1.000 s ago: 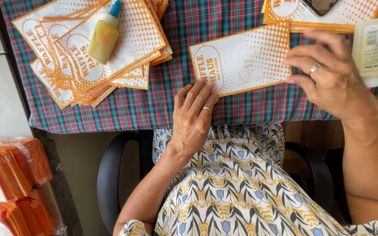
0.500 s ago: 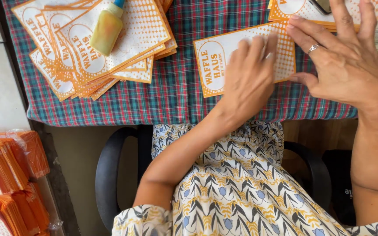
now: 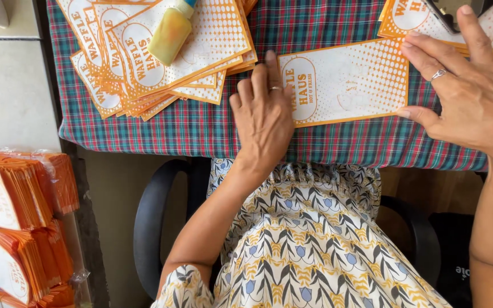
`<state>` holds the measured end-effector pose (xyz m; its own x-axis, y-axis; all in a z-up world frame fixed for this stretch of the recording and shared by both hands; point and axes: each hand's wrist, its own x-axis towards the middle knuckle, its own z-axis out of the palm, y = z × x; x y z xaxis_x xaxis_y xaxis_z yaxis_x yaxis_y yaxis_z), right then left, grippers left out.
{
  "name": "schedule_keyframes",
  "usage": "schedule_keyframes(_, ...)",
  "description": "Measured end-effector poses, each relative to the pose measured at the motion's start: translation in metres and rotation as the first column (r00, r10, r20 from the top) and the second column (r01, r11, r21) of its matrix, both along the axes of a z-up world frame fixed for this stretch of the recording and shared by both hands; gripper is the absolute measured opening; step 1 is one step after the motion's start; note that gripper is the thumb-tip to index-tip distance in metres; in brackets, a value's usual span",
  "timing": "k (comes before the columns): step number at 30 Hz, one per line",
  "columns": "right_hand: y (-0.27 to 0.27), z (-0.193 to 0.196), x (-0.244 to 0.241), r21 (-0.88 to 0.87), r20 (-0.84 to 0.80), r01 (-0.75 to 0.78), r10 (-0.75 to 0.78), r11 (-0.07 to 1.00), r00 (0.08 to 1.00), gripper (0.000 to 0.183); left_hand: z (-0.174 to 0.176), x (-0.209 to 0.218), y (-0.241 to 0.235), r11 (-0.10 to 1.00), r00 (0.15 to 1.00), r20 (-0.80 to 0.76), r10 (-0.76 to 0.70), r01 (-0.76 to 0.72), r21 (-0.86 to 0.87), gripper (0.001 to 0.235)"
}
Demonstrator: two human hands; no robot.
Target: Assembling paper bags by applying glue to the edges and folding the paper sheets
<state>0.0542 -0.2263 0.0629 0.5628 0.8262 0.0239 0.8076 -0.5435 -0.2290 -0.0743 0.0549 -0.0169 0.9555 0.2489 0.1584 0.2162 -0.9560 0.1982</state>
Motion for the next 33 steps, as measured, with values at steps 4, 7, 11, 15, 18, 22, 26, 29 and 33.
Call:
schedule_keyframes(4,0.0,0.0,-0.001,0.037,0.017,-0.028,0.028,0.999,0.999,0.099,0.019,-0.016,0.008,0.997,0.997,0.036,-0.068,0.068,0.025,0.057)
schedule_keyframes(7,0.005,0.004,-0.004,0.071,-0.029,-0.019,0.021,0.997,0.999,0.096,0.013,-0.026,0.003,0.942,0.945,0.162,-0.283,0.306,-0.138,0.061)
schedule_keyframes(11,0.03,0.016,-0.017,0.16,-0.043,-0.011,0.018,0.987,0.999,0.099,0.053,-0.009,-0.015,0.833,0.81,-0.375,-0.451,0.533,0.148,0.093)
schedule_keyframes(15,0.047,0.015,-0.035,0.173,-0.01,-0.09,0.093,0.981,0.996,0.083,0.049,-0.022,-0.025,0.9,0.901,-0.015,-0.435,0.433,-0.048,0.114)
schedule_keyframes(18,0.064,0.015,-0.063,0.06,0.067,-0.211,0.207,0.976,0.976,0.113,0.066,-0.022,0.005,0.846,0.842,0.399,-0.363,0.478,-0.238,0.09)
schedule_keyframes(22,0.077,0.006,-0.101,0.072,-0.001,-0.275,0.276,0.959,0.961,0.103,0.068,-0.004,0.087,0.907,0.81,0.571,-0.13,0.33,-0.262,0.037)
schedule_keyframes(26,0.089,0.032,-0.115,0.043,0.112,-0.346,0.34,0.937,0.934,0.061,0.05,0.009,0.151,0.987,0.913,0.394,0.102,-0.044,-0.153,0.061)
schedule_keyframes(29,0.089,0.024,-0.097,0.015,0.173,-0.302,0.295,0.953,0.94,0.049,0.032,0.016,0.167,0.98,0.952,0.271,0.139,-0.092,-0.179,0.063)
schedule_keyframes(33,0.123,0.053,-0.057,0.315,0.218,-0.233,0.169,0.92,0.961,0.036,0.038,0.011,0.18,0.976,0.944,0.31,0.109,-0.042,-0.214,0.065)
